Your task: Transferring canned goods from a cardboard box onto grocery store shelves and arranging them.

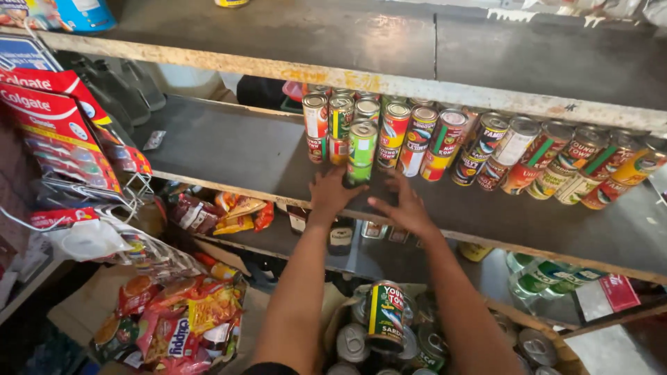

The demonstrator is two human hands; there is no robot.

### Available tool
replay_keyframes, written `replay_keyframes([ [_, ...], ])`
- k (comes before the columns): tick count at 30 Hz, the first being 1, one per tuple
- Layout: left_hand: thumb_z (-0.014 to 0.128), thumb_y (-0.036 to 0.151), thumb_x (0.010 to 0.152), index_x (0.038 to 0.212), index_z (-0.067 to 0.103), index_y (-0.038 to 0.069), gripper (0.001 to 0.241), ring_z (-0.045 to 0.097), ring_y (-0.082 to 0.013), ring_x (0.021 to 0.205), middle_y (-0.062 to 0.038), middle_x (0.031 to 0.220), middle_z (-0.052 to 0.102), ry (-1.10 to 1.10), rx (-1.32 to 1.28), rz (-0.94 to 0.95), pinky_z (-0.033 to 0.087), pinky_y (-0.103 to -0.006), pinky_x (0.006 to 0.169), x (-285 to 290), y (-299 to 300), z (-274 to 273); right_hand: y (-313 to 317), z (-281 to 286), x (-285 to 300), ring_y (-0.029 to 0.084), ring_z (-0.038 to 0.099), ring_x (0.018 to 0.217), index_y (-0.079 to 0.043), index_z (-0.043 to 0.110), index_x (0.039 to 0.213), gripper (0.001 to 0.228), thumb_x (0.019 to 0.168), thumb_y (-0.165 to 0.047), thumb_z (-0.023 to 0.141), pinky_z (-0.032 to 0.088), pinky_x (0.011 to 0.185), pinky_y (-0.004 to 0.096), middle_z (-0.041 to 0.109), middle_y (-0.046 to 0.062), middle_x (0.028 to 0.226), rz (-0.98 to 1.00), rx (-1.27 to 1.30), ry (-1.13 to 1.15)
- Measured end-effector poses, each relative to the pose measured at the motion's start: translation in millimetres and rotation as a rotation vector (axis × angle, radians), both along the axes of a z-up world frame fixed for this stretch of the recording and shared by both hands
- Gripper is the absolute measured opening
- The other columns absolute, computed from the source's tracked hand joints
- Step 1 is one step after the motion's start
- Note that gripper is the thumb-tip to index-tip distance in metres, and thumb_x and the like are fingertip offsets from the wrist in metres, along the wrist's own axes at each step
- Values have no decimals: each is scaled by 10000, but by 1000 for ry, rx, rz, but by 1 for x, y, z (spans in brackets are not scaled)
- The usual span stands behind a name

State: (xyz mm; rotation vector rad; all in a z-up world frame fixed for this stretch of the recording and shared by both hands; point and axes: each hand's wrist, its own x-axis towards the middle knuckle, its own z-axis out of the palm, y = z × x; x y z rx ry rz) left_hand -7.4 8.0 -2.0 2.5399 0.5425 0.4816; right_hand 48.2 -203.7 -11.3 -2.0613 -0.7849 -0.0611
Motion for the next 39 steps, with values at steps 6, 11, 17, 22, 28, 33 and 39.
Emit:
replay_keyframes([
  [6,808,758,630,1373,663,346,861,404,-468,1415,-81,1382,654,113,19,-312,242,-656,1185,-10,11,1,-5,24,-12,303,533,1320,-137,181,1568,1233,651,-586,872,418,1086,481,537,169,1420,226,199,109],
  [11,790,701,598,1517,471,314,1046,465,-384,1407,-72,1404,683,34,-117,-544,252,-613,1166,-8,10,3,-8,30,-13,296,584,1355,-160,524,1505,911,751,-612,764,453,1128,462,620,114,1457,129,-67,143],
  [17,853,554,704,1604,267,140,1151,418,-306,1447,-140,1596,393,-150,-405,-718,378,-475,1166,4,32,-4,1,2,3,378,550,1329,-113,409,1532,1053,715,-642,812,370,1108,512,580,171,1454,9,-120,-4],
  [22,792,437,886,1653,171,96,1044,383,-250,1471,-139,1634,337,-245,-574,-921,368,-425,1180,-3,-4,41,0,21,-11,386,578,1305,-113,416,1512,1136,626,-709,803,420,1110,507,600,191,1405,-76,-178,104],
  [28,877,300,825,1444,446,57,792,591,-184,1198,-104,1316,608,-411,-545,-856,520,-347,1021,1,-43,73,-1,9,-2,382,581,1304,-104,466,1479,1075,661,-710,810,421,1080,522,590,194,1425,-17,-224,38],
  [33,886,285,835,1307,561,42,623,667,-172,1056,-61,1141,691,-657,-483,-718,559,-330,950,-21,-69,104,-3,26,-14,363,566,1266,-101,449,1509,1092,659,-622,896,367,1080,531,605,176,1384,-59,-249,44],
  [39,783,318,909,1411,437,39,671,646,-177,1099,-85,1219,630,-482,-827,-673,557,-347,938,-82,-106,126,-14,-79,65,198,587,1225,-76,512,1430,649,889,-327,768,481,1045,388,601,71,1384,385,406,181],
])
